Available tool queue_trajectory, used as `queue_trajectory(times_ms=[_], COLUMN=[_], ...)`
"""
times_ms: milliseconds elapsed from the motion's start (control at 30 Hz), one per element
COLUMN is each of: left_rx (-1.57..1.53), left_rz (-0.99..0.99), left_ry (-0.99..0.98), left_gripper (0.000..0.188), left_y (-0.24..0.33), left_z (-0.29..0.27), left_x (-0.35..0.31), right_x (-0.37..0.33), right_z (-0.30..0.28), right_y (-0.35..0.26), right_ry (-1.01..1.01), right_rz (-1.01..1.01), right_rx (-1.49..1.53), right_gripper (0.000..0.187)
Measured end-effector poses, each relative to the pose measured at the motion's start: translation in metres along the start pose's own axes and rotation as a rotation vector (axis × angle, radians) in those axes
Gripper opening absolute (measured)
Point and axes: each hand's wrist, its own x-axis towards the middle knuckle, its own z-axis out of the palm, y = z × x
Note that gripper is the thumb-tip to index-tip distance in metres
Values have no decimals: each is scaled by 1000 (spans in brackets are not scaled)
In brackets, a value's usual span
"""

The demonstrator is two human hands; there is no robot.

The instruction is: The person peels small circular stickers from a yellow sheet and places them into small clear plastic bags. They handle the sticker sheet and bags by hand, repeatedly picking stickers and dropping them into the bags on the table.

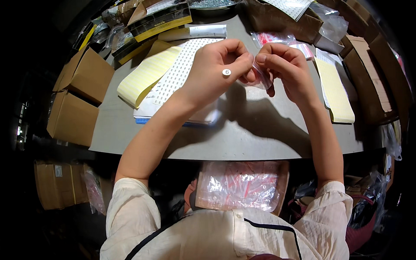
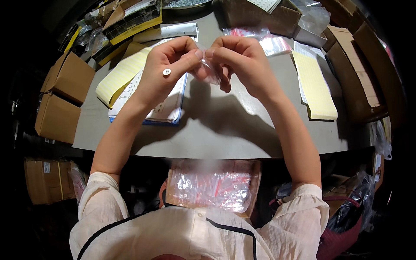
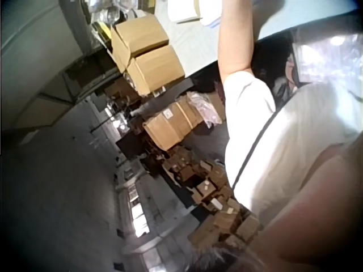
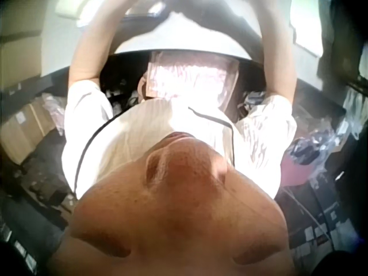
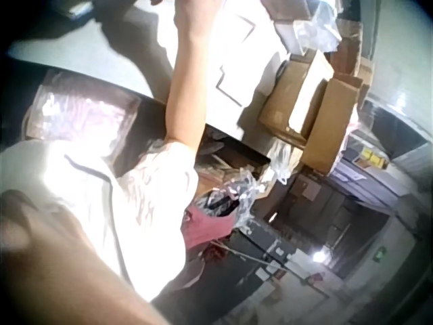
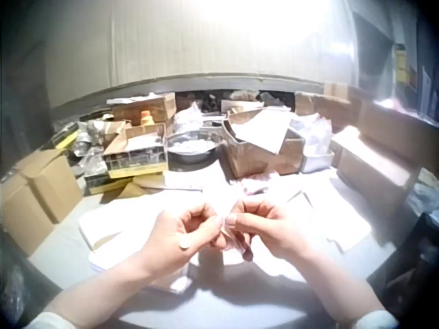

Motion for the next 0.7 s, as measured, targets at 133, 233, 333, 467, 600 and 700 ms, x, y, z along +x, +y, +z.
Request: queue_trajectory(times_ms=[133, 233, 333, 467, 600, 700], left_rx=[163, 267, 306, 298, 424, 491], left_rz=[-23, -29, -25, -16, 37, 132], left_ry=[23, 43, 44, 75, 122, 86], left_gripper=[15, 13, 14, 18, 20, 18], left_y=[12, 19, 15, 7, 3, -2], left_z=[-2, 0, -2, -2, 7, 14], left_x=[-3, -1, -1, 0, -1, -6], right_x=[-1, 3, 7, 3, -3, -7], right_z=[-4, -19, -15, -8, -8, -6], right_y=[-4, 1, 3, -8, -4, -4], right_ry=[167, 225, 195, 184, 225, 108], right_rz=[-244, -684, -767, -851, -579, -219], right_rx=[-468, -1087, -1095, -1348, -1194, -1088], right_gripper=[19, 15, 18, 15, 19, 31])
